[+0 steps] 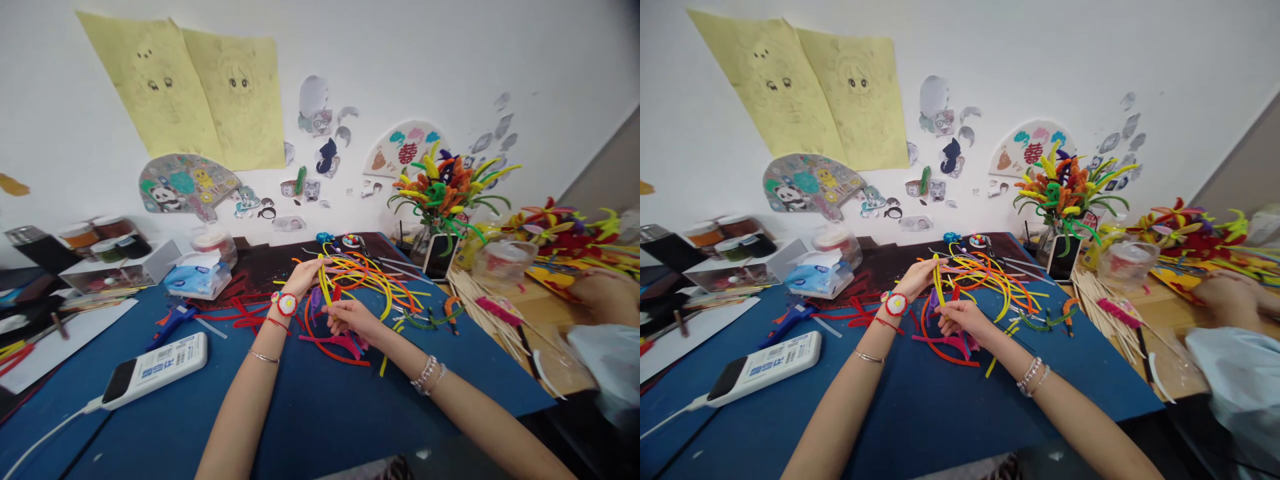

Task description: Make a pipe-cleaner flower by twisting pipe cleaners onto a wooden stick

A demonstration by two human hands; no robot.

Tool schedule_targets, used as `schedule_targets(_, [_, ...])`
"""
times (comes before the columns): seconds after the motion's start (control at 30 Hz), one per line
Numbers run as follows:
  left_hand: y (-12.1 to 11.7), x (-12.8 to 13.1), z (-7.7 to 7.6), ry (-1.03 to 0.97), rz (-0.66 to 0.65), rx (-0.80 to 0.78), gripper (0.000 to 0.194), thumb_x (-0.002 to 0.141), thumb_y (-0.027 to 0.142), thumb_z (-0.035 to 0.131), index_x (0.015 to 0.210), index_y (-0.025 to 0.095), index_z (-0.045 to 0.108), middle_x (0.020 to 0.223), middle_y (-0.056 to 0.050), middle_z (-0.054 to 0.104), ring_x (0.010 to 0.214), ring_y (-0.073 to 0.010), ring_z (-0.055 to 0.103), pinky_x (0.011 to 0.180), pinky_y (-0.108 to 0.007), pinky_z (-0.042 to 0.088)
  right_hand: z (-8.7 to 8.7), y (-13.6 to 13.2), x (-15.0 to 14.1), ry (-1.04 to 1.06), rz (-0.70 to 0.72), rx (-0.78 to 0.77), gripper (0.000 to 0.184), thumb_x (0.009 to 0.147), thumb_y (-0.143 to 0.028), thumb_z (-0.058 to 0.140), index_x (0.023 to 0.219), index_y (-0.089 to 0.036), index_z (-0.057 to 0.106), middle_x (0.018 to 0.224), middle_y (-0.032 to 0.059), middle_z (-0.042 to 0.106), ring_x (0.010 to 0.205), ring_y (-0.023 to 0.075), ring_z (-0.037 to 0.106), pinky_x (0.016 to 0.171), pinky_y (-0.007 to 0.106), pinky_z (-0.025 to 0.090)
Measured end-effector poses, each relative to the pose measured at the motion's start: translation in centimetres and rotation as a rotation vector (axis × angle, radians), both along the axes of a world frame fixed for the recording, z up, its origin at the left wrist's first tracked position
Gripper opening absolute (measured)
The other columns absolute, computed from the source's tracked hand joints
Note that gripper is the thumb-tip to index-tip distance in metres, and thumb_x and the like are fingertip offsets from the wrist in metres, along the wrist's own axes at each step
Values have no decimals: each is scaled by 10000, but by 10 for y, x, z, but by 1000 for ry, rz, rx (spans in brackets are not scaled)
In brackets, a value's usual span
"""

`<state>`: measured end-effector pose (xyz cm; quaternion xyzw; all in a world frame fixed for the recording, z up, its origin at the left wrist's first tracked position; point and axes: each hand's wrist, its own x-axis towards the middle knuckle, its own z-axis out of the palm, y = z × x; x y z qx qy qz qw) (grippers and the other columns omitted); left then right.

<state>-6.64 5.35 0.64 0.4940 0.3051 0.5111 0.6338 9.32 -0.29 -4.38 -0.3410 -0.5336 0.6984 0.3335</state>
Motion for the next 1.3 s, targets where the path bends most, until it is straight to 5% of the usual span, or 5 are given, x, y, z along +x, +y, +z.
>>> schedule_targets(0.2, [-2,-17,10,56,-46,38,236,701,294,622,784,74,644,441,65,319,393,-26,300,393,-160,264,7,-4,2,-22,62,17,309,712,-367,608,881,-108,614,602,13,620,452,84,578,446,178,455])
schedule_targets(0.43, [-13,-35,20,41,-194,11,172,689,240,639,768,94,594,529,26,444,451,-55,442,471,-197,409,8,-5,4,9,163,18,280,715,-329,604,875,-100,625,597,14,619,445,88,577,450,184,461])
schedule_targets(0.87, [-2,-48,8,85,-21,-57,188,675,219,654,803,88,617,563,-16,566,510,-80,569,557,-202,503,7,-4,4,-34,184,22,306,708,-354,606,885,-105,624,589,16,628,449,91,580,447,191,466])
schedule_targets(1.3, [2,-46,7,399,231,203,260,604,326,692,687,89,624,574,-71,641,518,-130,607,542,-239,517,8,-4,3,-165,101,88,278,733,-378,531,773,-114,608,579,34,630,455,100,585,426,178,442])
